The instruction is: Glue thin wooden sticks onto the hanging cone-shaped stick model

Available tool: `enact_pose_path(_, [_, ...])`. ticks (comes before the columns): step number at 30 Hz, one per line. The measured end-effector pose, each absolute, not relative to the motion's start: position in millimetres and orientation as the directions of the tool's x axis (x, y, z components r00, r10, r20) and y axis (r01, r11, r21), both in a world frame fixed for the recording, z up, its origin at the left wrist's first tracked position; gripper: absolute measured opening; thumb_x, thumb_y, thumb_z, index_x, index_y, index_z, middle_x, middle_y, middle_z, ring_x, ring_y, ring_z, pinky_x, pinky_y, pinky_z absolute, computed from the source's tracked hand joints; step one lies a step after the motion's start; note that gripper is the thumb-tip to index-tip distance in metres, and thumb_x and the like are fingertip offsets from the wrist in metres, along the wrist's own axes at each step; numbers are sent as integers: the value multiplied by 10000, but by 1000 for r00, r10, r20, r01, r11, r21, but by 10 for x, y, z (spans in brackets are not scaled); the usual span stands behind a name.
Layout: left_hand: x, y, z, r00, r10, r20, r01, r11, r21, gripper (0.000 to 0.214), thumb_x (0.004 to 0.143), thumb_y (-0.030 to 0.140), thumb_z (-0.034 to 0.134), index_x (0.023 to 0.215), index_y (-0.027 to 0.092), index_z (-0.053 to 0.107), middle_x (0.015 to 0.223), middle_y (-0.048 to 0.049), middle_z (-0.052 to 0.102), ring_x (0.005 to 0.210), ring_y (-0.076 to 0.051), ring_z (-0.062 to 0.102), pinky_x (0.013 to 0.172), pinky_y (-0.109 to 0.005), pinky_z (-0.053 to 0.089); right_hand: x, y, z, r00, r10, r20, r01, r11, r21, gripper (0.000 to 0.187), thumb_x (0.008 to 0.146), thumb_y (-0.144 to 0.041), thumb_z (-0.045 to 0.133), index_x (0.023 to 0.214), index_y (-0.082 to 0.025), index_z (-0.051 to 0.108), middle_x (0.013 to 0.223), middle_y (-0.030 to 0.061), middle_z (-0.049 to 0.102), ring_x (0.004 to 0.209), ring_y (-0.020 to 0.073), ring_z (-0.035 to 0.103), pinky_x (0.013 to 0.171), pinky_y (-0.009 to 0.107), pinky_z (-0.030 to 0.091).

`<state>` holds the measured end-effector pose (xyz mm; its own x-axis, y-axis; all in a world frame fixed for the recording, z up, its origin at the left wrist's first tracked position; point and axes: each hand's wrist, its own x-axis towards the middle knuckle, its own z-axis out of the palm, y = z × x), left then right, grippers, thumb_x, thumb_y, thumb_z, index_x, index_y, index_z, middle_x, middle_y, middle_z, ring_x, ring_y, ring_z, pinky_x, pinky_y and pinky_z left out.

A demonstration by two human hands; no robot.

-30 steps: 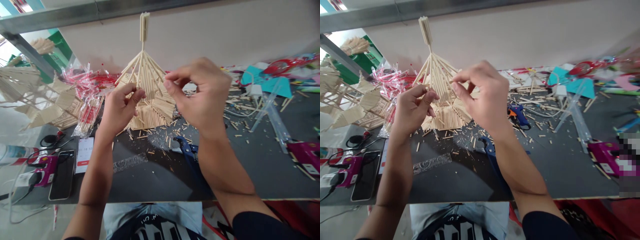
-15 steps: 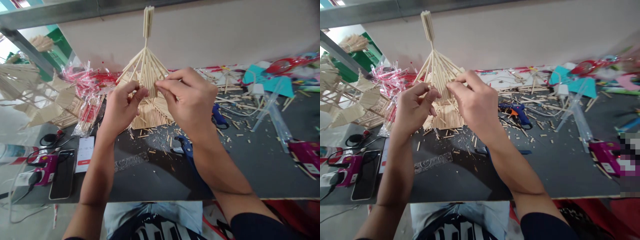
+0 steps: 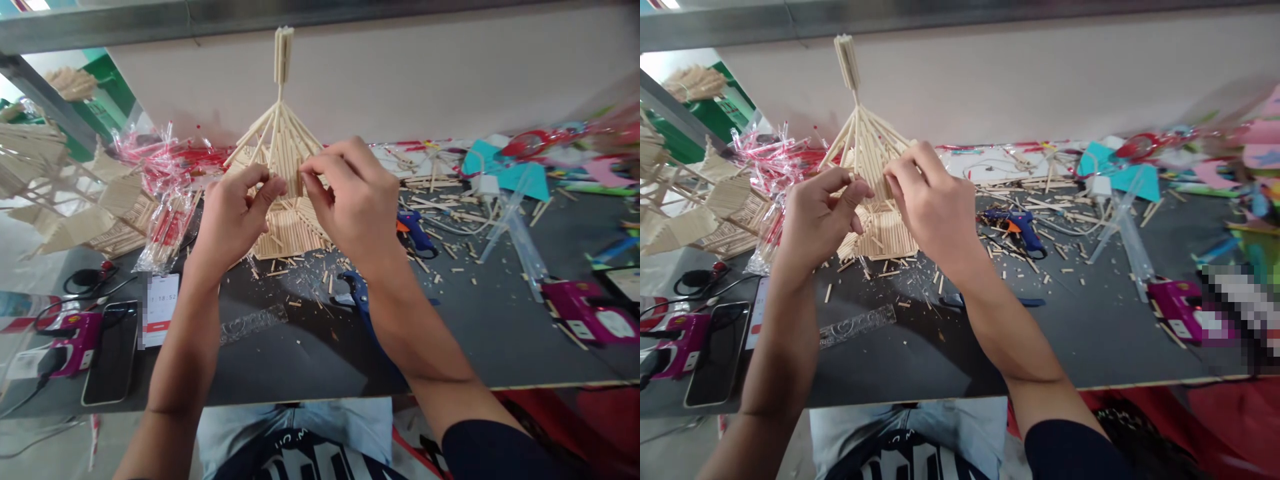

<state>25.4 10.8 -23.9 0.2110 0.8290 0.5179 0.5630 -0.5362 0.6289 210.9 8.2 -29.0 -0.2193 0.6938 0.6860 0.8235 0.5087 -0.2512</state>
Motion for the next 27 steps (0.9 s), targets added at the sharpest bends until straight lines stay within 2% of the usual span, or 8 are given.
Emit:
enact_pose_path(9, [271,98,-232,187,856,482,544,-499,674,227,987,339,594,809,201,609,638,50,561,458,-64,586,487,-216,422,2085,128,-287,-228,660,716,831,515,-210,244,1050,-276,379,1035,-208,614,1036,74,641,830,153,631,690,271,513])
enact_pose_path(15, [262,95,-230,191,859,475,509,-500,701,223,985,327,603,806,194,619,702,43,567,462,-50,599,463,-207,413,2067,145,-291,-224,685,694,854,481,-199,181,1033,-250,416,1026,-199,589,1045,78,644,811,148,635,655,270,488])
enact_pose_path(19, [240,113,-245,199,861,469,484,-502,717,240,983,338,613,793,191,603,706,38,574,468,-50,600,443,-199,399,2076,175,-313,-229,657,719,849,496,-183,167,1024,-229,414,1032,-205,580,1028,64,646,796,138,626,662,271,489])
enact_pose_path(27, [229,130,-266,235,841,488,492,-536,686,258,1010,365,572,822,193,614,775,21,661,470,-46,590,482,-218,425,2118,195,-347,-204,651,731,815,527,-242,137,1029,-228,412,1027,-202,546,1040,77,639,792,139,639,646,284,490])
